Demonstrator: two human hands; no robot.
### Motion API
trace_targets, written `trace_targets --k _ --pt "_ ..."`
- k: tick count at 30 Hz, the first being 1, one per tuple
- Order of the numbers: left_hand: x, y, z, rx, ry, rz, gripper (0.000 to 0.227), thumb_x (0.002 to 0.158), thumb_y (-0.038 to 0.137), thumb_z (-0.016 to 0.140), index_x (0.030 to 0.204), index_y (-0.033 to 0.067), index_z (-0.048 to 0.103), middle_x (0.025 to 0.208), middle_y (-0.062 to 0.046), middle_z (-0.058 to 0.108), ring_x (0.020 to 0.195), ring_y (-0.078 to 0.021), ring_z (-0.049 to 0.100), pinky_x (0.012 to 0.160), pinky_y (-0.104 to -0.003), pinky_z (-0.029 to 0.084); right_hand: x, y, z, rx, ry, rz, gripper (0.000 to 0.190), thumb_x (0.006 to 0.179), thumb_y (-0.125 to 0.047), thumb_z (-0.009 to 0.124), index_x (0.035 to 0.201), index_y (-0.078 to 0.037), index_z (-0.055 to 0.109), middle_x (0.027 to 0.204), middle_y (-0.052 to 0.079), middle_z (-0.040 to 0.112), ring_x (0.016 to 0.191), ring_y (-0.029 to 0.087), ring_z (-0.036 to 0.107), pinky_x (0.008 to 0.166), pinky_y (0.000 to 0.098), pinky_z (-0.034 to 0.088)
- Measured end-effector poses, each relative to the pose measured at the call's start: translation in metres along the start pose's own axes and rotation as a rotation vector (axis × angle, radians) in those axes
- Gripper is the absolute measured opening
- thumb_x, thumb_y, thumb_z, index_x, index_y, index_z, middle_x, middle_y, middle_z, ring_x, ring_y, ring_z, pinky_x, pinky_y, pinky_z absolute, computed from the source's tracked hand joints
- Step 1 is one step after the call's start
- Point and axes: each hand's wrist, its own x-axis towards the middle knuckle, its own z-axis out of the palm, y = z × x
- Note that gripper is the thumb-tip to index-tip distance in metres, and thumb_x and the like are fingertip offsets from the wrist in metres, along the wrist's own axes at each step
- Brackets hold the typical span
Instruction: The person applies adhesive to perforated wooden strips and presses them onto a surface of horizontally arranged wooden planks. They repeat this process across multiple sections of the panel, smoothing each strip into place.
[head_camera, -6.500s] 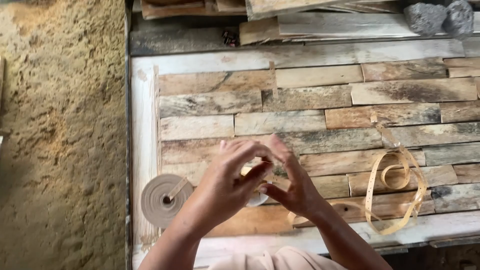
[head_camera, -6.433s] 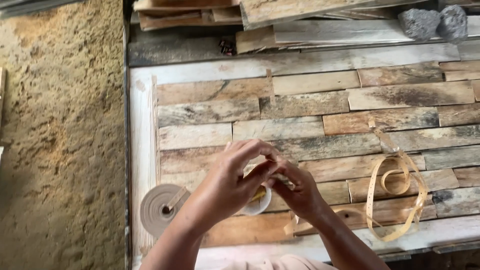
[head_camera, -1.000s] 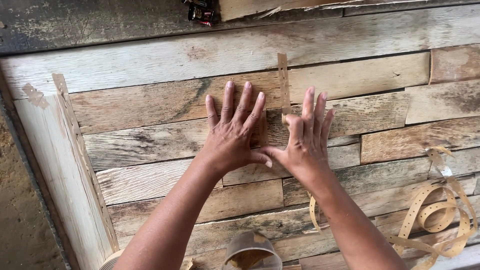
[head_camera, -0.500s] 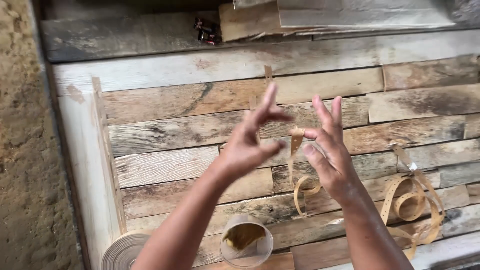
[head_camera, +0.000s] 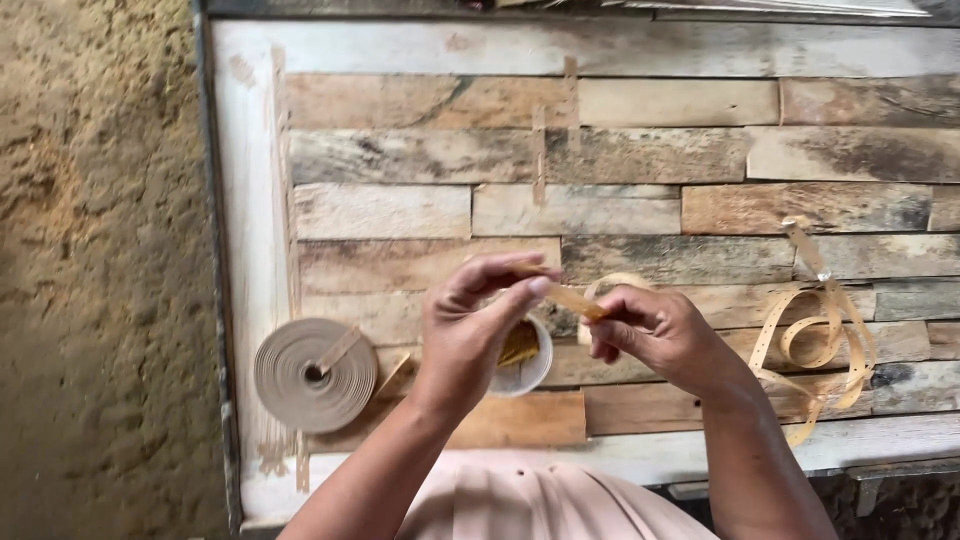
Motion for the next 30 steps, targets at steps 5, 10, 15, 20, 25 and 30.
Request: trace_targets --k 5,10,15,20,25,30 --pt "-0.044 -0.079 -0.051 -0.007 0.302 0.066 0.017 0.087 0.004 0.077 0.104 0.0041 0.077 0.093 -0.01 0.08 0.105 -0.0166 0.066 0.102 -0.033 0.048 -0.038 0.033 -0.007 -0.119 -0.058 0.452 0.012 0.086 -0.01 0.076 0.089 0.001 0.081 0.066 0.014 0.077 0.054 0.02 0.066 0.055 0.0346 0.06" --pt "-0.071 -0.173 -0.084 0.326 0.403 0.097 0.011 0.097 0.019 0.072 0.106 0.0188 0.078 0.105 0.002 0.081 0.135 -0.0201 0.055 0.117 -0.06 -0.012 -0.062 0.11 0.015 -1.157 0.38 -0.096 0.031 0.088 -0.024 0.077 0.119 -0.025 0.073 0.116 -0.003 0.072 0.113 0.021 0.069 0.106 0.0422 0.049" --pt "-0.076 -0.177 -0.085 0.525 0.35 0.237 0.018 0.102 0.019 0.065 0.117 0.0219 0.074 0.118 0.005 0.077 0.14 -0.0216 0.05 0.114 -0.068 -0.011 -0.049 0.112 0.148 -1.066 0.229 -0.456 0.069 0.086 -0.022 0.062 0.152 -0.008 0.047 0.158 0.018 0.045 0.15 0.039 0.033 0.121 0.0647 0.013" --pt "-0.07 -0.181 -0.089 0.686 0.332 0.322 0.019 0.094 0.018 0.075 0.113 0.0208 0.076 0.114 0.004 0.078 0.137 -0.0231 0.054 0.116 -0.07 -0.003 -0.031 0.114 0.172 -1.294 0.048 -0.06 0.082 0.087 -0.027 0.063 0.158 -0.002 0.028 0.171 0.019 0.012 0.157 0.041 -0.001 0.119 0.0706 -0.003" --pt "-0.06 -0.185 -0.09 0.768 0.347 0.383 0.018 0.088 0.019 0.081 0.106 0.0191 0.078 0.108 0.003 0.08 0.132 -0.0232 0.06 0.117 -0.071 0.007 -0.024 0.133 0.178 -1.491 0.241 -0.184 0.088 0.085 -0.055 0.066 0.153 -0.006 0.04 0.174 0.013 0.009 0.158 0.043 0.002 0.12 0.0724 0.006" --pt "-0.055 -0.177 -0.09 0.736 0.332 0.355 0.012 0.089 0.015 0.08 0.101 0.0174 0.081 0.102 -0.001 0.08 0.128 -0.0264 0.062 0.118 -0.07 0.007 -0.022 0.13 0.183 -1.484 0.389 -0.299 0.096 0.074 -0.059 0.073 0.15 -0.006 0.048 0.171 0.012 0.025 0.157 0.038 0.018 0.122 0.071 0.013"
